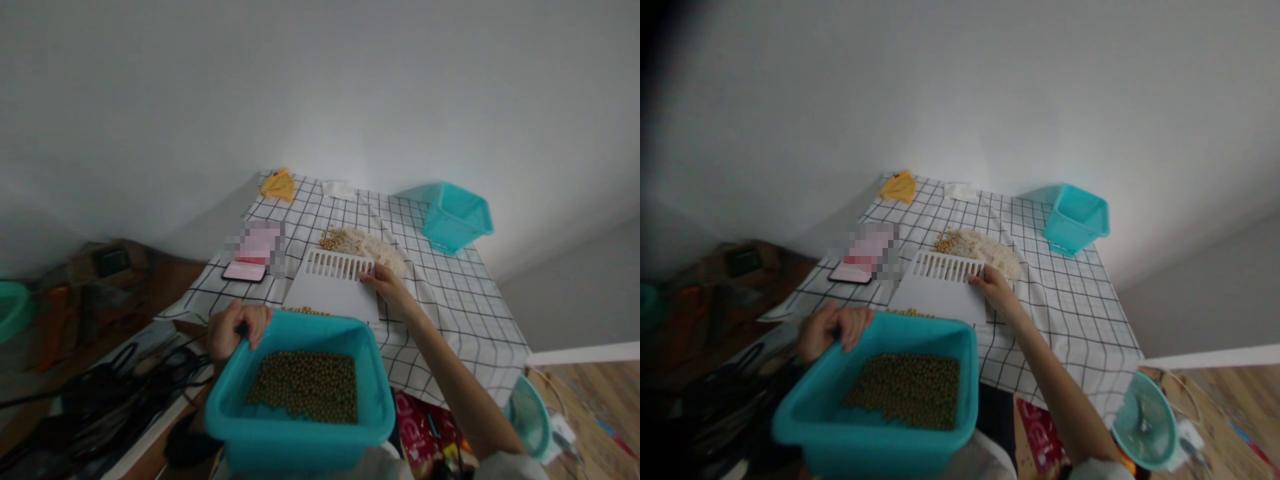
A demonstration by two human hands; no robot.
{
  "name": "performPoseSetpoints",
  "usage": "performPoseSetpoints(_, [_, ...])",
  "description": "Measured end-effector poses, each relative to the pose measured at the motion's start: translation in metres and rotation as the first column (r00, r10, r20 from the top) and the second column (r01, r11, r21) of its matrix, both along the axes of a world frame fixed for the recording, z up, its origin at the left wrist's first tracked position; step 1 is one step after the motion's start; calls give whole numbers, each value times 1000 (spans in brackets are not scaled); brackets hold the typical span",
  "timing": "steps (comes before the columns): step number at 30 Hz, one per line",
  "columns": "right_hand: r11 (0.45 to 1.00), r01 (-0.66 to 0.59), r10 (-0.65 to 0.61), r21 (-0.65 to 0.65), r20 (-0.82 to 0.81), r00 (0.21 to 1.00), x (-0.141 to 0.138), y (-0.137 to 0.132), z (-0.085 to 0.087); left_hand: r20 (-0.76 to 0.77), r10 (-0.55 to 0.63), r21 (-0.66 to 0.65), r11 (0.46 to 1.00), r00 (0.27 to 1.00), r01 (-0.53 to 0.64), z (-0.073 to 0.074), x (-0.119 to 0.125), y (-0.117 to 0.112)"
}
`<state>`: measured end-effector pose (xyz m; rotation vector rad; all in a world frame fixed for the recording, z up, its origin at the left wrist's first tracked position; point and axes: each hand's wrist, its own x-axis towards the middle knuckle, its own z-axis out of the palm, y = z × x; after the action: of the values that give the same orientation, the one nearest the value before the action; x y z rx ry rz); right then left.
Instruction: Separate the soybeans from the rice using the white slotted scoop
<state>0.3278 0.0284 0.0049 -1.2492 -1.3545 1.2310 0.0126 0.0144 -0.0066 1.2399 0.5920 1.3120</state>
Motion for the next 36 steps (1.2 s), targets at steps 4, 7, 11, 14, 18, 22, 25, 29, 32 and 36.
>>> performPoseSetpoints(4, [999, -19, 17, -39, -45, 999, -2, -2, 3, -17, 0, 2, 1000, 1000, 0, 0, -1, 0])
performPoseSetpoints(7, [999, -13, 8, -45, -116, 993, -4, -5, 5, -21, 8, 6, 1000, 1000, -8, 1, 0, 0])
performPoseSetpoints(11, [1000, -6, 2, -24, -151, 988, -6, -7, 6, -18, 10, 10, 1000, 1000, -9, 1, 0, 0])
performPoseSetpoints(14, [1000, -7, 4, -22, -163, 987, -5, -8, 7, -9, 4, 21, 1000, 1000, -3, 2, 1, 0])
performPoseSetpoints(18, [999, 24, -32, -44, -187, 982, -3, -12, 13, 0, 38, 8, 999, 999, -38, 4, 3, -2])
performPoseSetpoints(22, [997, 68, -65, 19, -136, 989, -1, -16, 24, 16, 52, -3, 999, 999, -52, 5, 5, -3])
performPoseSetpoints(25, [986, 105, -95, 126, -86, 992, 0, -15, 29, 22, 52, 4, 999, 998, -52, 4, 5, -3])
performPoseSetpoints(29, [974, 133, -125, 183, -56, 991, -3, -8, 22, 39, 77, -10, 997, 996, -76, 2, 7, -4])
performPoseSetpoints(32, [974, 131, -130, 183, -17, 991, -7, -1, 11, 60, 95, -9, 995, 994, -95, -1, 10, -5])
performPoseSetpoints(36, [990, 66, -65, 123, -14, 998, -14, 6, 3, 74, 109, 0, 994, 991, -109, -2, 10, -5])
